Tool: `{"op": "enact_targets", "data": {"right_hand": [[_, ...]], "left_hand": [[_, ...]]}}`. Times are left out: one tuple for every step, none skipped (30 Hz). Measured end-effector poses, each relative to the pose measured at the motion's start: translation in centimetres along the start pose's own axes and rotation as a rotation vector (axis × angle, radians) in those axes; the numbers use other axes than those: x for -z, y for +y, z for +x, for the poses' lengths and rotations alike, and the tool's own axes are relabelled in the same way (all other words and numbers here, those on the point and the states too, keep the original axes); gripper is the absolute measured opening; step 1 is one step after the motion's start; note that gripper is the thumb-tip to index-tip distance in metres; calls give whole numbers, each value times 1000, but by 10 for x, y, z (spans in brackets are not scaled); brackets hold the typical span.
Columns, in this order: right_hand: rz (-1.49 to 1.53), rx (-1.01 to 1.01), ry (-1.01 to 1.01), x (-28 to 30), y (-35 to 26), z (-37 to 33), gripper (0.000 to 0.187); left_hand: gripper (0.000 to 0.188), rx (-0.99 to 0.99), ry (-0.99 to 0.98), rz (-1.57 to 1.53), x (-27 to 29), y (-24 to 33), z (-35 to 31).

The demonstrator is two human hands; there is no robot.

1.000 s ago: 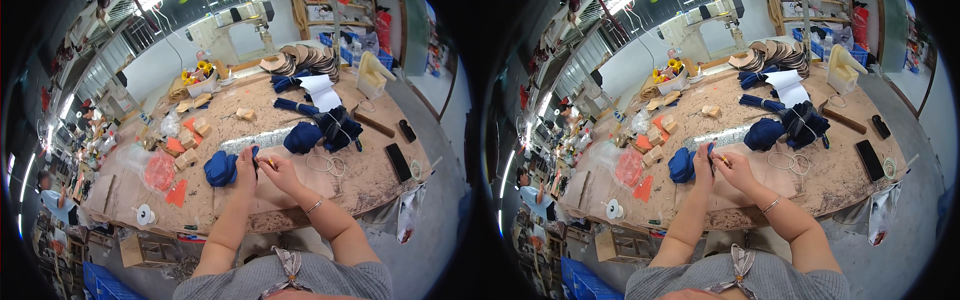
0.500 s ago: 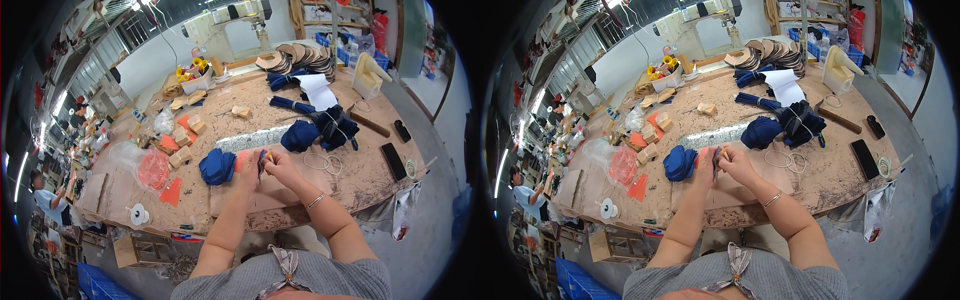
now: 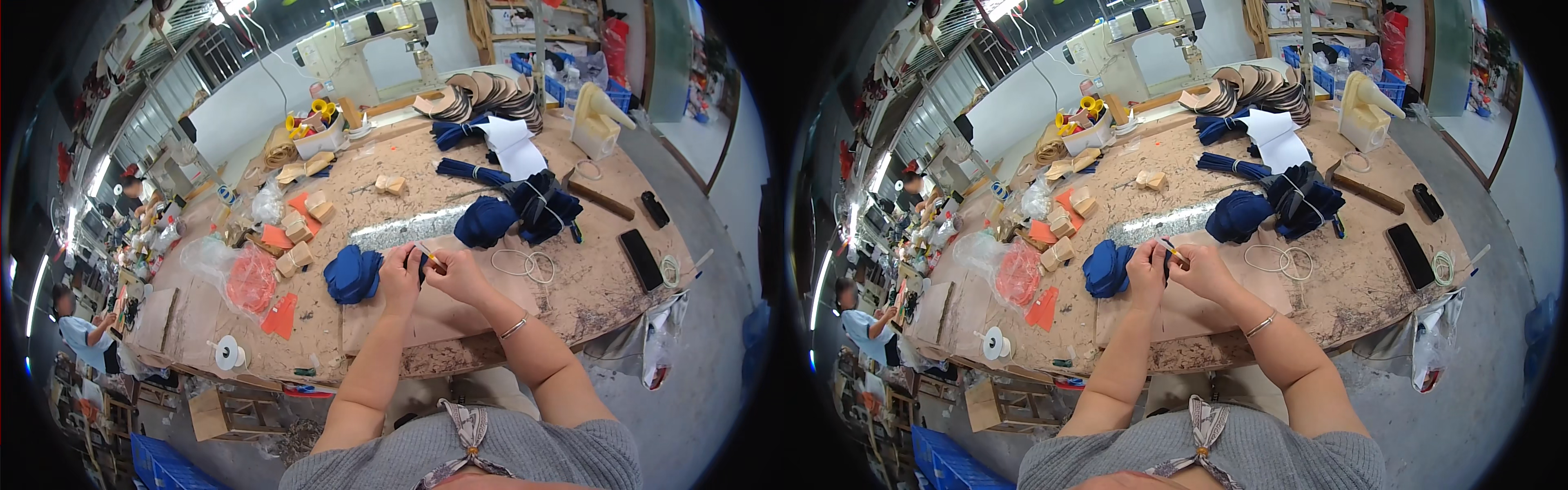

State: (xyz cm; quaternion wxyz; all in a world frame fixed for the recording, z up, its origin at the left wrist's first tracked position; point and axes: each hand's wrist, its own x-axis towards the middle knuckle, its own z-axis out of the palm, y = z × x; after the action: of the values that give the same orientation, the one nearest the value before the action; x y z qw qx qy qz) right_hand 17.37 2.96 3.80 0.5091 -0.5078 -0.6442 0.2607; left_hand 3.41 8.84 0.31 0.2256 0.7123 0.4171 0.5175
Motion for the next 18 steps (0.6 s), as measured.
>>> {"op": "enact_targets", "data": {"right_hand": [[-5,21,1,-2,2,0,16],[17,-9,3,-2,4,0,16],[38,-38,5,-3,5,0,16],[58,-70,11,-3,6,0,16],[64,-81,38,-2,6,1,16],[70,-92,65,-3,6,2,16],[73,-104,97,-2,6,3,16],[74,-77,98,-3,9,3,17],[75,-50,100,-7,16,5,17],[77,-22,99,-9,20,7,17],[129,-44,43,-9,24,9,17],[274,-130,23,-8,27,8,17],[416,-208,-10,-5,18,9,17],[561,-286,-48,-4,12,10,17],[708,-306,-112,-3,18,10,15],[824,-276,-127,1,16,9,14],[941,-250,-150,5,13,9,13],[1061,-228,-179,9,11,9,12]], "left_hand": [[32,11,-36,4,0,-2,-1],[34,83,-93,-219,-2,-2,-1],[37,154,-150,-444,-5,-1,-1],[41,226,-211,-669,-8,1,0],[40,231,-266,-702,-7,4,0],[40,236,-322,-736,-4,7,-1],[39,241,-382,-771,-2,9,-1],[39,321,-460,-730,0,5,-1],[39,399,-539,-686,4,0,0],[39,475,-615,-636,6,1,1],[30,575,-570,-738,5,9,-1],[30,594,-546,-818,4,9,1],[31,608,-509,-902,8,9,3],[31,623,-465,-984,10,9,5],[32,626,-418,-1008,10,10,6],[33,626,-355,-1034,10,9,7],[34,624,-281,-1060,12,6,7],[35,621,-203,-1083,15,3,8]]}}
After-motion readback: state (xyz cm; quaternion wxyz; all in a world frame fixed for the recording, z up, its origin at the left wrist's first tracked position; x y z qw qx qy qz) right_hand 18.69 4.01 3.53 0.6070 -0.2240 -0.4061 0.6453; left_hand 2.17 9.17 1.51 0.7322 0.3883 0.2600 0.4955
